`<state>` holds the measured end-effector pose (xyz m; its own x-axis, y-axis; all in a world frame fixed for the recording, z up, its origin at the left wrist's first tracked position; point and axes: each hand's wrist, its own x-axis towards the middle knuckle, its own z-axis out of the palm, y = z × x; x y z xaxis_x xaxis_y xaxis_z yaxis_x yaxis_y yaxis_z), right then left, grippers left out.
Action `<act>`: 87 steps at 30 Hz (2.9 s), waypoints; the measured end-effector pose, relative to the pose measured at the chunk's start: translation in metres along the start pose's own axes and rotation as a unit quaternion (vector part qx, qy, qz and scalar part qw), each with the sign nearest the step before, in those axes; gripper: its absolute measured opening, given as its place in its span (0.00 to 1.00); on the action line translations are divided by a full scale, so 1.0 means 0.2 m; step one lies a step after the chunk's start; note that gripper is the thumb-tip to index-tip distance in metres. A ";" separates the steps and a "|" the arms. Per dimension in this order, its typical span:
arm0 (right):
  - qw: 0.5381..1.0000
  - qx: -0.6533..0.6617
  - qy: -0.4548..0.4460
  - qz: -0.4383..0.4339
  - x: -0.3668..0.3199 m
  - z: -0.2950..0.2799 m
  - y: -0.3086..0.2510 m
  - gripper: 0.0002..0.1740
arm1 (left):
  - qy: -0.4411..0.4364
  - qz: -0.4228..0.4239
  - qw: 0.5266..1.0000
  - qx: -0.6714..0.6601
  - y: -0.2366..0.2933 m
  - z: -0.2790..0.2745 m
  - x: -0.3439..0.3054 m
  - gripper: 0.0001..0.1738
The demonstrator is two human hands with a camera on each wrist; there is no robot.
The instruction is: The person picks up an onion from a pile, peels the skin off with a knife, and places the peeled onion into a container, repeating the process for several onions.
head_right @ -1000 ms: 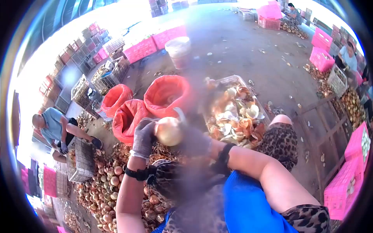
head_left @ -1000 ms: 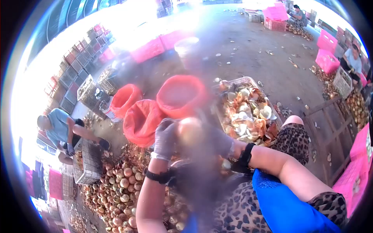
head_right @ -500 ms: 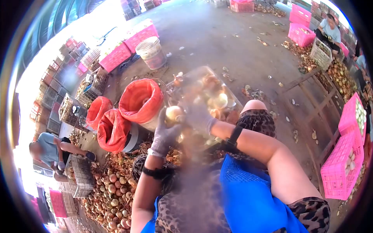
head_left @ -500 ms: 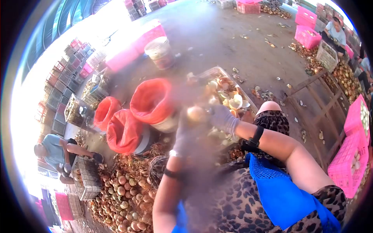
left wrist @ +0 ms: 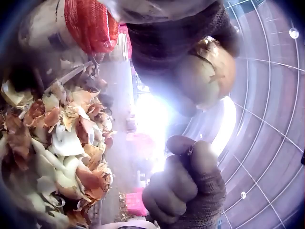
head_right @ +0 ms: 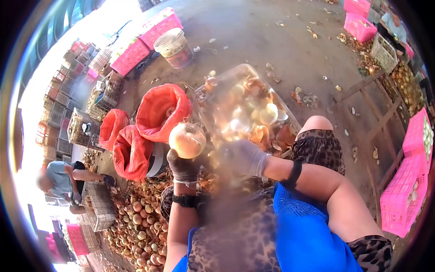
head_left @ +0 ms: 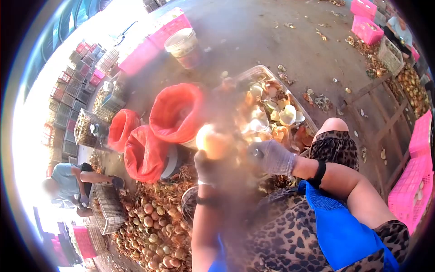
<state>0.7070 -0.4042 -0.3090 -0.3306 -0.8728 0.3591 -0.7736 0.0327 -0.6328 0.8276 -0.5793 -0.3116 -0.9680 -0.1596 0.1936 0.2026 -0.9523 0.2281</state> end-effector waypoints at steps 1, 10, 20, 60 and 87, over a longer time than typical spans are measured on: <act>1.000 -0.008 -0.004 -0.009 0.01 0.00 0.00 0.10 | 0.051 0.026 0.996 0.065 -0.01 0.02 0.00 0.46; 0.975 -0.143 -0.115 -0.122 0.05 0.07 0.07 0.09 | 0.120 0.074 0.972 0.187 -0.02 0.07 -0.04 0.45; 0.968 -0.131 -0.190 0.095 0.16 0.02 -0.05 0.14 | 0.180 0.096 0.975 0.087 -0.02 -0.12 -0.12 0.43; 0.930 -0.257 -0.255 0.064 0.23 0.07 -0.24 0.13 | 0.155 0.144 0.960 0.182 0.06 0.01 -0.23 0.43; 0.947 -0.252 -0.198 -0.036 0.15 0.18 -0.13 0.15 | 0.213 0.209 0.889 0.346 0.03 0.05 -0.17 0.36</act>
<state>0.7366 -0.4492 -0.3062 -0.1159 -0.9924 0.0405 -0.9790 0.1073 -0.1731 0.8635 -0.5778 -0.3077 -0.7244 -0.6873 0.0541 0.4582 -0.4213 0.7826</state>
